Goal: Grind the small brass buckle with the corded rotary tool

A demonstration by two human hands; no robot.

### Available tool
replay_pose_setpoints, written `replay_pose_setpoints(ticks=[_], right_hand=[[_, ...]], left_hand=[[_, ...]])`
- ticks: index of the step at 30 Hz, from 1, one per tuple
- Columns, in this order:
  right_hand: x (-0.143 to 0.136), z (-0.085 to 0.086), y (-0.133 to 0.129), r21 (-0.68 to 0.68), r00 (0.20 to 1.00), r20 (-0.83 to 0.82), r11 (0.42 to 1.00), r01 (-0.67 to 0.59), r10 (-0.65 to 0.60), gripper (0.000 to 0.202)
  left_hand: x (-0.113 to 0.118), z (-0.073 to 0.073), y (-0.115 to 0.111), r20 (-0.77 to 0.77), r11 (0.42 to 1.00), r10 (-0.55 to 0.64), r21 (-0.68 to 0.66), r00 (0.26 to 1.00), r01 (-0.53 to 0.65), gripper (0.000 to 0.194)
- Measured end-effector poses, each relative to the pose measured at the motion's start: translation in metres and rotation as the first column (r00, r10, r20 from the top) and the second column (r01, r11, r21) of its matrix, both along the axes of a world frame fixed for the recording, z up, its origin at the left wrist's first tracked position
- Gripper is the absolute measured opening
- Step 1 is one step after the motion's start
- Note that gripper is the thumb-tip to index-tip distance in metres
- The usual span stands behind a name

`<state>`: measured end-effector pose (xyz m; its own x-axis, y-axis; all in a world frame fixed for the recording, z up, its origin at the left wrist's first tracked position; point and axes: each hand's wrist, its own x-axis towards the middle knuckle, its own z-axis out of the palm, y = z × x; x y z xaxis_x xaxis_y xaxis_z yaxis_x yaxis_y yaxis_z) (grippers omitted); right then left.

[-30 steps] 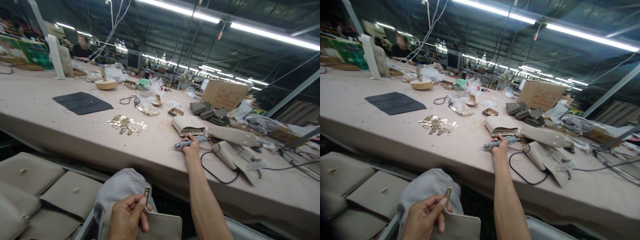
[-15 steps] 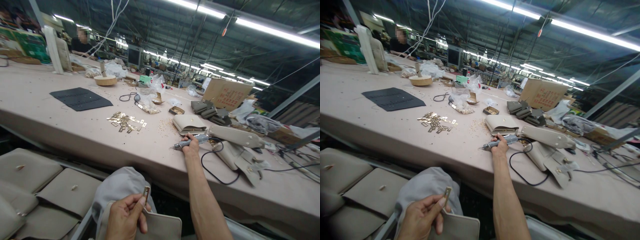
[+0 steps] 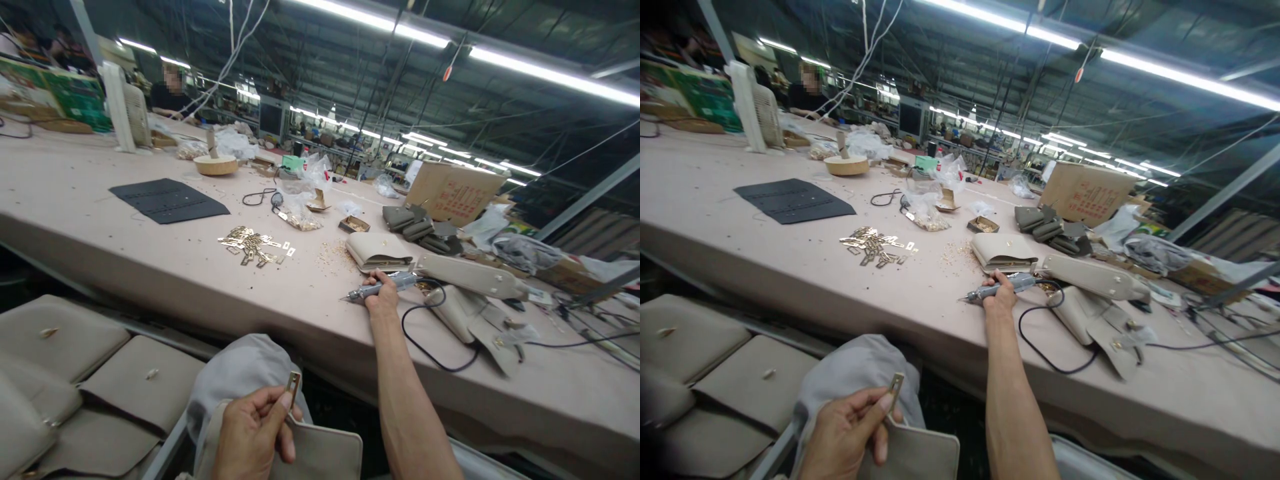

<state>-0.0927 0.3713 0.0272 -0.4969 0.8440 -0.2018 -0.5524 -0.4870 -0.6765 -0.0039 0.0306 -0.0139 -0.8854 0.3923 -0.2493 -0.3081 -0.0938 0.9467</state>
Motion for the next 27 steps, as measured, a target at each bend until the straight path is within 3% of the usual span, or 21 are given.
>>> replay_pose_setpoints(ticks=[11, 27], right_hand=[[0.005, -0.004, 0.005, 0.017, 0.999, -0.047, 1.0, -0.009, 0.01, 0.022], [0.011, -0.005, 0.014, -0.038, 0.983, -0.165, 0.996, 0.076, -0.082, 0.024]], left_hand=[[-0.005, -0.013, -0.001, -0.022, 0.999, -0.045, -0.03, 0.999, 0.044, 0.047], [-0.003, -0.008, -0.002, -0.035, 0.997, -0.056, -0.045, 0.998, 0.054, 0.045]])
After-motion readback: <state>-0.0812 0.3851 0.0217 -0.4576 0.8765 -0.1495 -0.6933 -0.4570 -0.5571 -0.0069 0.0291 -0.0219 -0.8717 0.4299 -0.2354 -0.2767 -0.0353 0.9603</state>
